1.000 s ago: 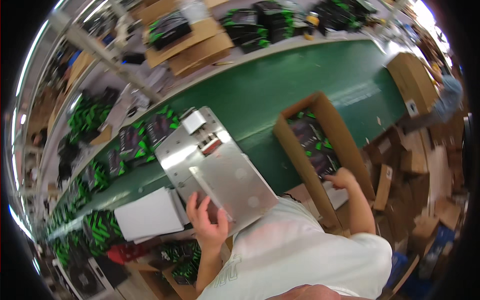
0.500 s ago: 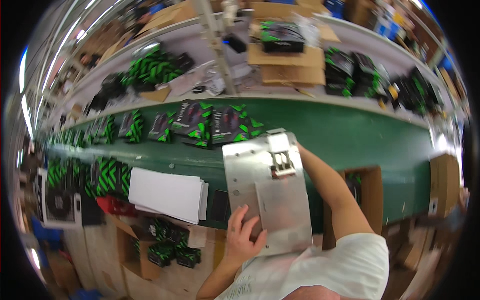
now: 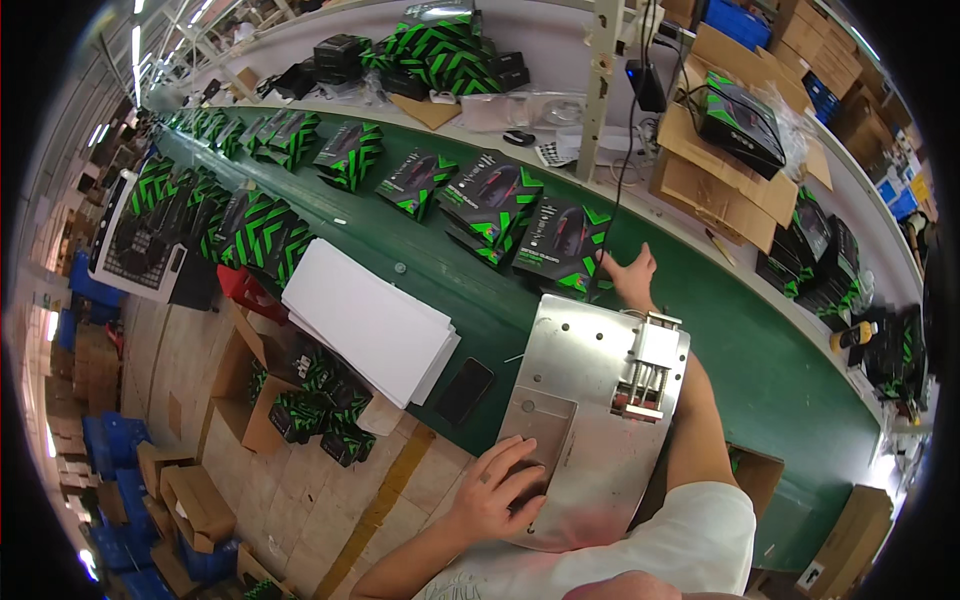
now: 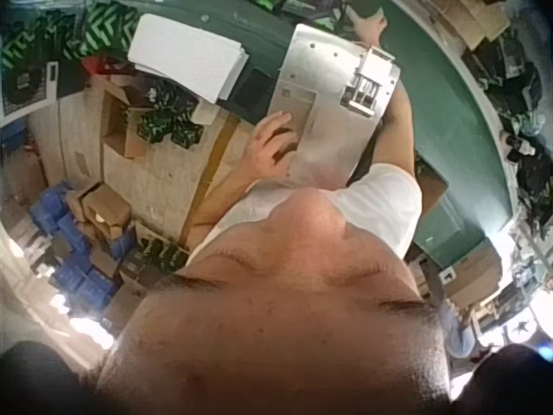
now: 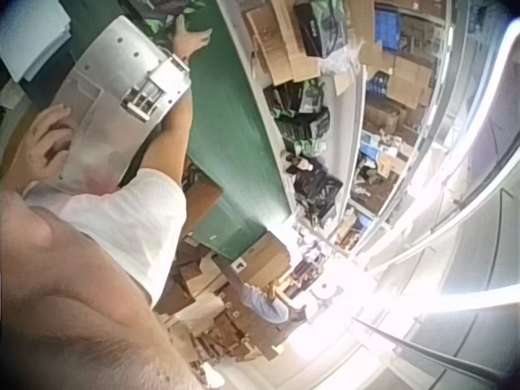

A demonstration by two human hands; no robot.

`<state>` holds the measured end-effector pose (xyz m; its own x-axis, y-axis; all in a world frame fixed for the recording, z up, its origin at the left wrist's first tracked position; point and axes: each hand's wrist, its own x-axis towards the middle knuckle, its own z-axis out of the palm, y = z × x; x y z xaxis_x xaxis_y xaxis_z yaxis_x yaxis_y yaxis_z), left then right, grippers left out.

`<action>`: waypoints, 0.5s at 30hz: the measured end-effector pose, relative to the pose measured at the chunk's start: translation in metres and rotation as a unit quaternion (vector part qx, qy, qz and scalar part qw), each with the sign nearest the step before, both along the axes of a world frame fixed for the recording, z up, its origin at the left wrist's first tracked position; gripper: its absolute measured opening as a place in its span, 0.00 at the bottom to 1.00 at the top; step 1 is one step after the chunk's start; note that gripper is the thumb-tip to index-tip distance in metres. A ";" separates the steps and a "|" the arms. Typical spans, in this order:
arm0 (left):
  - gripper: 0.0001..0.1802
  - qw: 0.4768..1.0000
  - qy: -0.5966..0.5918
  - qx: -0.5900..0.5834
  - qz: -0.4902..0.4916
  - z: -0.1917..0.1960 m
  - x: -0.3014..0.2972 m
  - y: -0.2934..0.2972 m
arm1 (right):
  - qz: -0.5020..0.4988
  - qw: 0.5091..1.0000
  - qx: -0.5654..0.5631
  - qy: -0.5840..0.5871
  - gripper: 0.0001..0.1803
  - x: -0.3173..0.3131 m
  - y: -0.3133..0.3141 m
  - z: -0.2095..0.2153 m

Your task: The person arranges cardboard boxes on the table, picks up packaged computer mice from the conveyor belt, opens and closes the product boxes, and packs them into the cardboard boxes.

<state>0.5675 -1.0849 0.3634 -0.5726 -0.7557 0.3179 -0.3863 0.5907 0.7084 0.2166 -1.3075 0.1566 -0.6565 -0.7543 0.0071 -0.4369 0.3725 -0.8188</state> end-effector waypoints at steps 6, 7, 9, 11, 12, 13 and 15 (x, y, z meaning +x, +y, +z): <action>0.19 1.000 -0.001 -0.013 0.012 0.000 0.001 0.003 | 0.098 0.972 0.209 0.029 0.73 0.021 -0.011 0.025; 0.17 1.000 -0.004 -0.019 0.019 -0.001 0.000 0.005 | 0.105 0.970 0.213 -0.053 0.72 0.017 -0.009 0.019; 0.16 0.999 -0.009 -0.027 0.020 0.002 0.003 0.006 | 0.114 0.966 0.201 -0.113 0.64 0.006 0.006 0.017; 0.15 0.999 0.003 -0.024 0.031 0.001 0.006 0.005 | 0.086 0.967 0.128 -0.202 0.58 0.013 0.032 0.017; 0.15 0.999 0.005 -0.025 0.029 0.001 0.007 0.005 | 0.058 0.955 0.054 -0.286 0.51 0.013 0.044 0.016; 0.15 0.999 0.011 -0.025 0.031 0.001 0.009 0.003 | 0.071 0.908 0.036 -0.412 0.40 0.008 0.052 0.018; 0.14 0.999 0.032 -0.024 -0.002 0.003 0.002 0.001 | 0.010 0.894 -0.043 -0.446 0.39 -0.041 0.078 -0.022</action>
